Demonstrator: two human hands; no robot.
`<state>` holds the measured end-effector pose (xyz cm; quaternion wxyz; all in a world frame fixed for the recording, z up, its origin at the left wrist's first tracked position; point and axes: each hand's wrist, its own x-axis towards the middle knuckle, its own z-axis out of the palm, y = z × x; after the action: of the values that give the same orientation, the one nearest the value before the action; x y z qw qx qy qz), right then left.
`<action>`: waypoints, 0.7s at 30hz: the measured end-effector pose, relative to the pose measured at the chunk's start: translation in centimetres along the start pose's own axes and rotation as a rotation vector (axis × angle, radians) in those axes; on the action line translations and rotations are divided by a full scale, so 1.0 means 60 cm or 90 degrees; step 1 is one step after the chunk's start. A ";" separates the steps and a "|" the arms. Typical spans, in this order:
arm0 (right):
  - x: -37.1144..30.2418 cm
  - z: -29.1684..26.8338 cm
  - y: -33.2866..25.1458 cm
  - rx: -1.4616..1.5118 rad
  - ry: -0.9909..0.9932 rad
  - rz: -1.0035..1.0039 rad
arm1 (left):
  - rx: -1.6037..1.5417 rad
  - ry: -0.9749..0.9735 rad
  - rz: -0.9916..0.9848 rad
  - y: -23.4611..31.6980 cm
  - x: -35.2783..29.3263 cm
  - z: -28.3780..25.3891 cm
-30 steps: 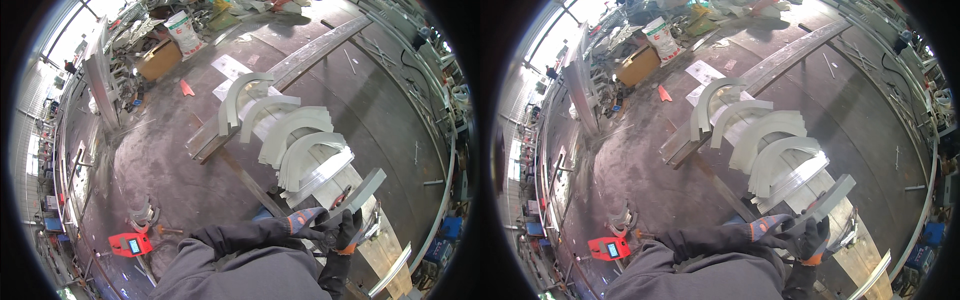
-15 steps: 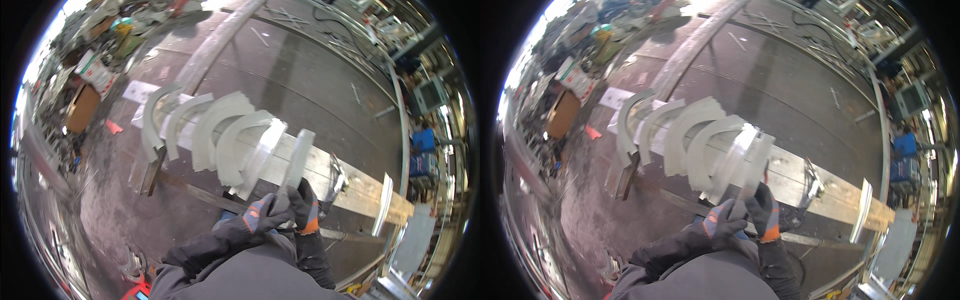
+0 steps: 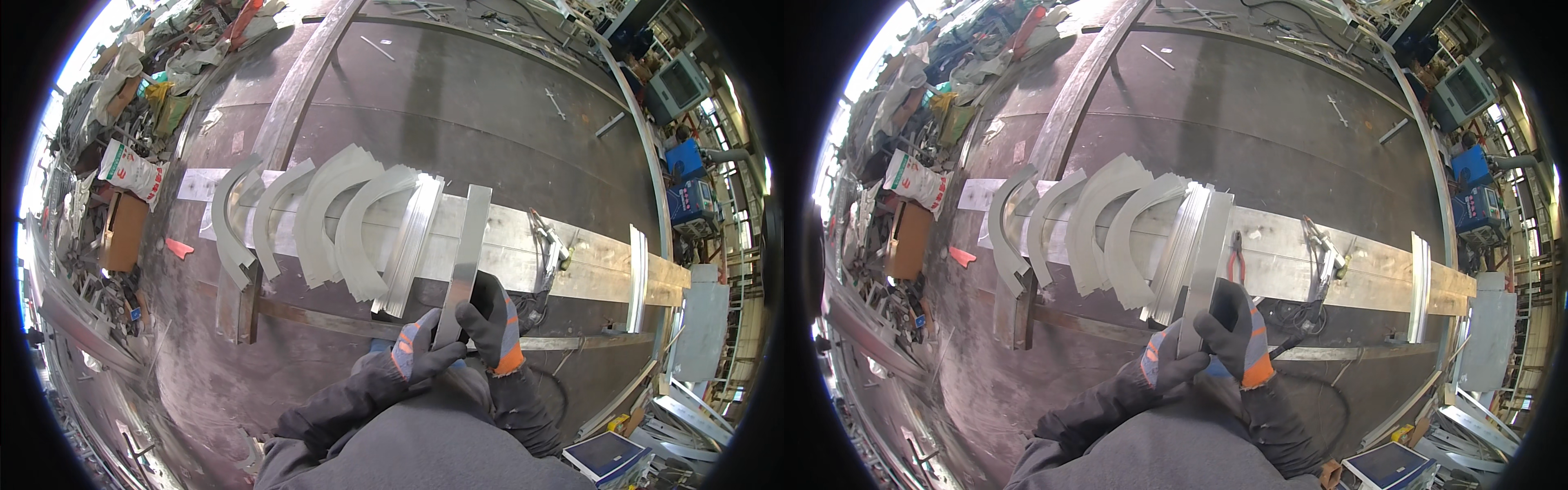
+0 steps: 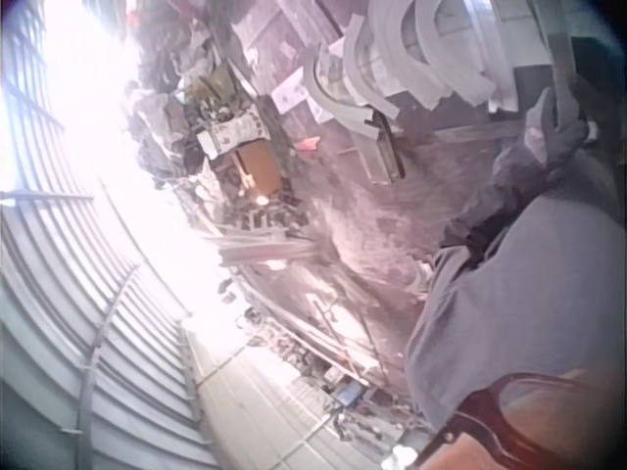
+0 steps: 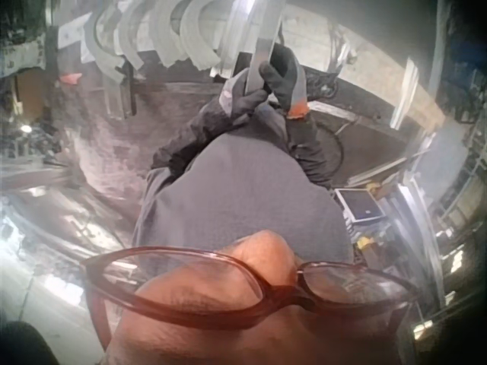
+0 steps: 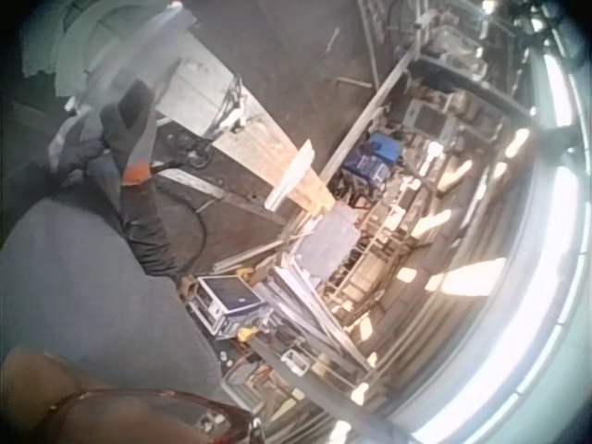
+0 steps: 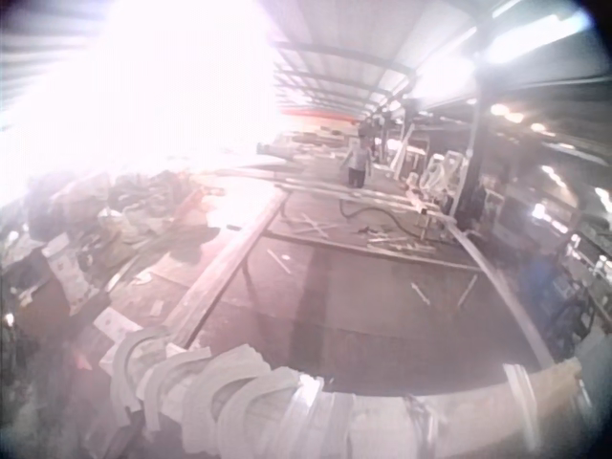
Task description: The person welds curved metal pieces to a rectangular metal frame using a handheld welding torch. They repeatedly position the curved pieces, weld them in place, and inspect the joints. The work is performed on a metal workbench in a workshop.
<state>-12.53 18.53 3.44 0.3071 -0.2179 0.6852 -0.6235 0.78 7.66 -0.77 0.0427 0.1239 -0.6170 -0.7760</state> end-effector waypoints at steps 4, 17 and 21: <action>0.002 -0.004 -0.002 0.006 -0.013 0.034 | -0.006 0.020 0.028 0.005 0.007 0.004; 0.034 -0.018 0.087 0.055 -0.006 0.063 | 0.088 0.215 0.021 -0.047 0.035 -0.031; 0.035 -0.064 0.179 -0.098 0.012 0.116 | 0.043 0.356 -0.047 -0.082 0.018 -0.132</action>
<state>-15.79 21.23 -7.38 0.3383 -0.1718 0.7506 -0.5409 2.11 1.09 -7.34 0.1789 0.3567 -0.6020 -0.6917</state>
